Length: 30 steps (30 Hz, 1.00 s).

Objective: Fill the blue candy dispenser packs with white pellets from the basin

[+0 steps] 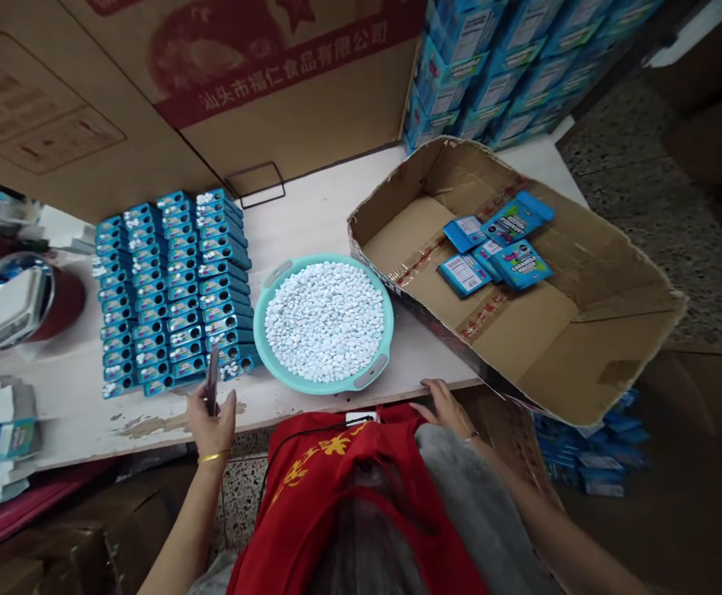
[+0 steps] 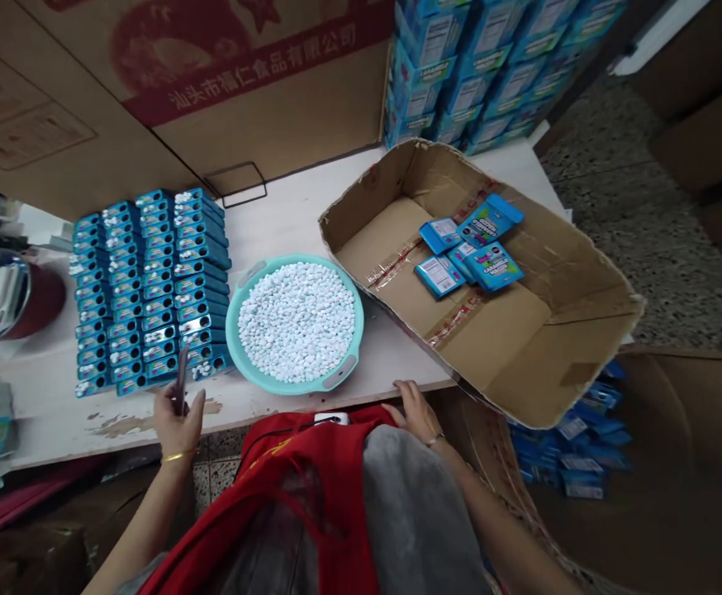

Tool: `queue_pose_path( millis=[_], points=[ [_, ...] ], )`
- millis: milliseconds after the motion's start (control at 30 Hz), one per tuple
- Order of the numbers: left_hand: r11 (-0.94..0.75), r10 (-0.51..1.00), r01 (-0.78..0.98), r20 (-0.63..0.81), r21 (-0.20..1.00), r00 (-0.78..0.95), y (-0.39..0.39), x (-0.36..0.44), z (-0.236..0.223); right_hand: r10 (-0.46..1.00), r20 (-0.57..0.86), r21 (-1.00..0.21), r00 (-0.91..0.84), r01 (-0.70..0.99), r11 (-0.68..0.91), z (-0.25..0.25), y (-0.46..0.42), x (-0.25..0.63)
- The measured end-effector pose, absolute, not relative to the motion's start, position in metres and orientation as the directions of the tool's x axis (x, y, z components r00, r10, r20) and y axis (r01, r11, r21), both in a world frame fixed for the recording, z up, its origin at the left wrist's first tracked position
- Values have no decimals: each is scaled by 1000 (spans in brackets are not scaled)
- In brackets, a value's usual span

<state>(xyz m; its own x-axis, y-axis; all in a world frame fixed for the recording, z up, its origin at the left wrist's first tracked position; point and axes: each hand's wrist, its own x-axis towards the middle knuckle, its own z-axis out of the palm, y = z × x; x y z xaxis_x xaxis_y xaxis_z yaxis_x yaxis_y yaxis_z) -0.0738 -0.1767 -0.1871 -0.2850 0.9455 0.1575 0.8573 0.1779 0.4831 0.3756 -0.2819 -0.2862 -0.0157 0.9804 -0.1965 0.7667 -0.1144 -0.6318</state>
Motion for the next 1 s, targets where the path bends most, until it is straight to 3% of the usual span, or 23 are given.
queue_pose_path(
  millis=[167,367,600,700,833,900,933,1000],
  points=[
    [123,969,798,101,590,-224,-179,-34,-174,1000,-6,-590,14,807,-15,-283,-196,358],
    [-31,997,867,75,497,-7,-187,12,-154,987,-152,-540,-45,840,-45,-298,-110,358],
    [1,1000,884,21,468,-13,-230,34,-142,978,-189,-591,-87,805,-43,-314,-126,381],
    [-56,998,873,0,484,64,-240,38,-141,981,-189,-599,-40,796,-83,-310,-147,392],
    [-167,982,852,6,497,189,-239,21,-144,981,-163,-591,109,785,-185,-304,-212,410],
    [-201,975,837,19,509,223,-237,3,-146,954,-119,-630,277,721,-288,-303,-261,413],
    [-212,972,829,27,518,232,-237,-8,-146,896,-98,-699,434,611,-372,-304,-288,412],
    [-219,972,818,47,532,230,-242,-32,-146,607,-172,-841,776,205,-500,-306,-345,404]
  ],
)
